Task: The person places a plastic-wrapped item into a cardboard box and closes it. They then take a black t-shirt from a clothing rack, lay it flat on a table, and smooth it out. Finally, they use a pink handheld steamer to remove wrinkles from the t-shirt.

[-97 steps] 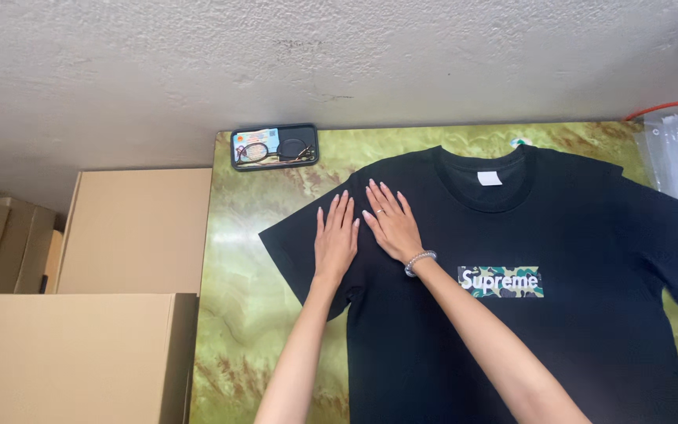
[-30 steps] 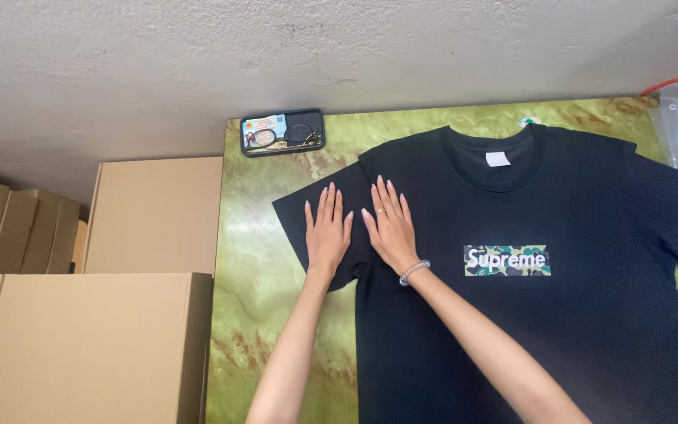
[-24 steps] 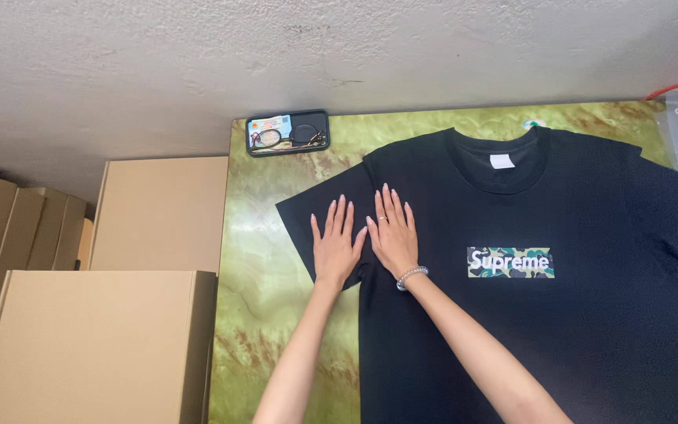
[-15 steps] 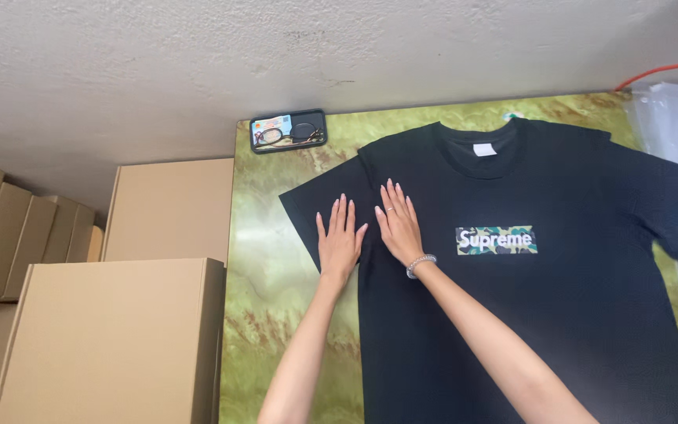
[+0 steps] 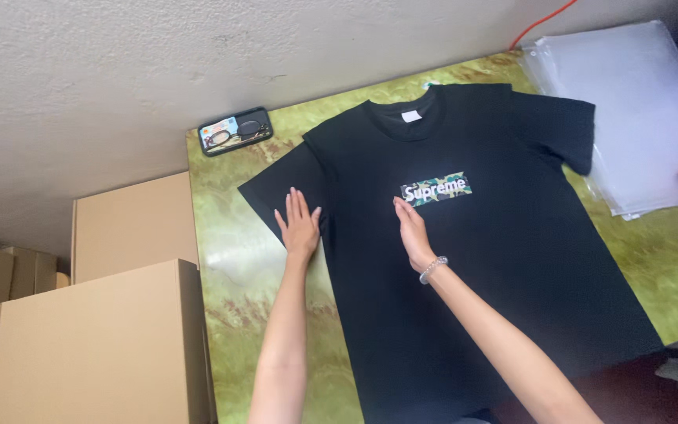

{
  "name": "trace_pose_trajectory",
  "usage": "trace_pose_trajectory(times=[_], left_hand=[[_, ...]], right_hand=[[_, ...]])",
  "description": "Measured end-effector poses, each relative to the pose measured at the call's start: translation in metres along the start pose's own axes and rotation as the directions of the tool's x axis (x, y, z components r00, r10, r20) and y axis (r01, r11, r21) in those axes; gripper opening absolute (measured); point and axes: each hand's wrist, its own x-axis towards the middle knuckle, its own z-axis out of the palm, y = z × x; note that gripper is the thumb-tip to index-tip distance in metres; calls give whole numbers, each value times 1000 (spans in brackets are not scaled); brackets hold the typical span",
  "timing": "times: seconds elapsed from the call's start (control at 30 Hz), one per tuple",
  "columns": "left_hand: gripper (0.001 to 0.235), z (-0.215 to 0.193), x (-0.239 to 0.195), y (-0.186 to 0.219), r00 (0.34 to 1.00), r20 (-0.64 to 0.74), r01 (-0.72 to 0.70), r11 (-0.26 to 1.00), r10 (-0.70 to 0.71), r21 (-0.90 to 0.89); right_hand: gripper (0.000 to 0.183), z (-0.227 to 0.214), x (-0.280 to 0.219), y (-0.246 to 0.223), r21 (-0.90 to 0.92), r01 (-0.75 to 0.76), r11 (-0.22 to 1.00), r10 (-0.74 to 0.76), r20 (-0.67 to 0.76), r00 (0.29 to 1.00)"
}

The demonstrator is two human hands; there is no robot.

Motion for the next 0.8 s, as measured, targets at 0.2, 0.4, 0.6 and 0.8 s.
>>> trace_pose_trajectory(times=[0.2, 0.4, 0.6, 0.8], left_hand=[[45, -54, -63, 58, 981, -191, -90, 926, 20, -366], [33, -77, -120, 139, 992, -96, -32, 567, -83, -823], [28, -37, -159, 242, 991, -113, -61, 502, -73, -863], [28, -12, -200, 371, 987, -120, -73, 364, -107, -929]], right_hand=[[44, -52, -39, -7, 544, -203, 814, 109, 201, 974], [38, -136, -81, -12, 810, -296, 506, 126, 271, 954], [36, -278, -86, -8, 855, -199, 479, 17, 218, 976], [36, -401, -85, 1, 879, -101, 466, -22, 125, 992]])
